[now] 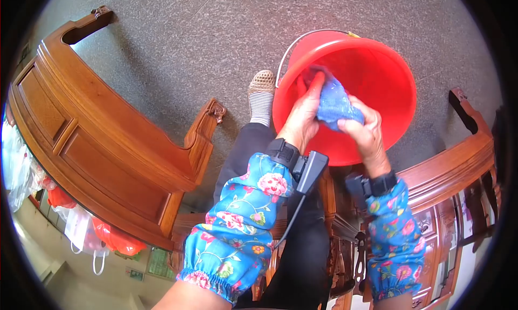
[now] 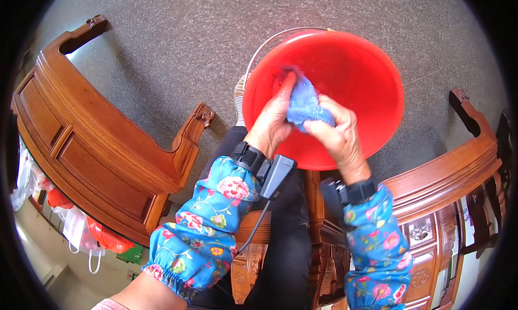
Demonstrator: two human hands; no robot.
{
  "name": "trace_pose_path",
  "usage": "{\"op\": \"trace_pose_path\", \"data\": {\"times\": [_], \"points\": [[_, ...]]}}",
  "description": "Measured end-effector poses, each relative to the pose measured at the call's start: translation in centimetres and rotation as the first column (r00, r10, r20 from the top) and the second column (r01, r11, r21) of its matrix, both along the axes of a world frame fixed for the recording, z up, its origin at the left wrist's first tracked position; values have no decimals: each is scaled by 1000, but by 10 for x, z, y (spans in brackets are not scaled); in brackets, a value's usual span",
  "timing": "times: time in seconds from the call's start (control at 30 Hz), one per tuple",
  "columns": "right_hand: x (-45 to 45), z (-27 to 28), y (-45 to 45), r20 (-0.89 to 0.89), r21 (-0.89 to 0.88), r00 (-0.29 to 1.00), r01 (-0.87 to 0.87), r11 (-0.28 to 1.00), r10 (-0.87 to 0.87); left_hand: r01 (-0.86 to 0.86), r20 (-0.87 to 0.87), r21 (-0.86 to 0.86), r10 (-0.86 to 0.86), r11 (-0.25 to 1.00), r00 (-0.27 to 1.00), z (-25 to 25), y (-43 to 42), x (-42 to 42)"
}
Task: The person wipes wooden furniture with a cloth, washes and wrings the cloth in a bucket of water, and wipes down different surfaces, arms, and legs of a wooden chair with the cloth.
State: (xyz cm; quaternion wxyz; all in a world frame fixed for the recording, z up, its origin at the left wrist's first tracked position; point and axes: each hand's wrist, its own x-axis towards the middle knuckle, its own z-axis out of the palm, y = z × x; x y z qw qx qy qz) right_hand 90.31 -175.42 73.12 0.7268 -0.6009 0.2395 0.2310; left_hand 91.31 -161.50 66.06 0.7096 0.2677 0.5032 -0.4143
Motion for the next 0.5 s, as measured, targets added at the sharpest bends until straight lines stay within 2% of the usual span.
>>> {"op": "trace_pose_path", "data": {"times": [0.07,0.13,0.2,0.23,0.27,0.3,0.33,0.4,0.43,0.47,0.5], "points": [[-3,18,14,-192,124,955,252,960,-226,-22,-68,-3,22,1000,997,19,-2,16],[2,15,20,-208,159,939,310,937,-275,-110,-119,-123,96,986,988,13,4,12],[11,6,23,-174,72,976,144,987,-130,-65,-71,42,68,997,995,5,3,0],[14,-10,30,111,-203,994,46,978,-23,9,-44,189,-1,982,999,3,3,-8],[9,-31,25,178,-340,971,-89,936,157,81,-33,332,-74,940,997,2,3,-17],[6,-52,21,231,-481,918,-180,858,322,109,-48,401,-98,909,994,7,-1,-14],[5,-70,16,235,-588,872,-225,777,430,114,-50,399,-103,910,993,4,-4,-14],[8,-100,4,68,-551,924,-280,786,377,109,32,476,-141,873,989,-11,-5,-17],[23,-98,-2,-167,-580,851,-494,648,499,143,44,463,-183,875,982,-3,-5,-11],[22,-110,-7,-172,-576,848,-499,648,501,143,37,463,-181,875,983,5,-3,-5],[18,-128,-16,-165,-604,847,-492,627,506,222,-19,377,-232,899,972,22,-2,12]]}}
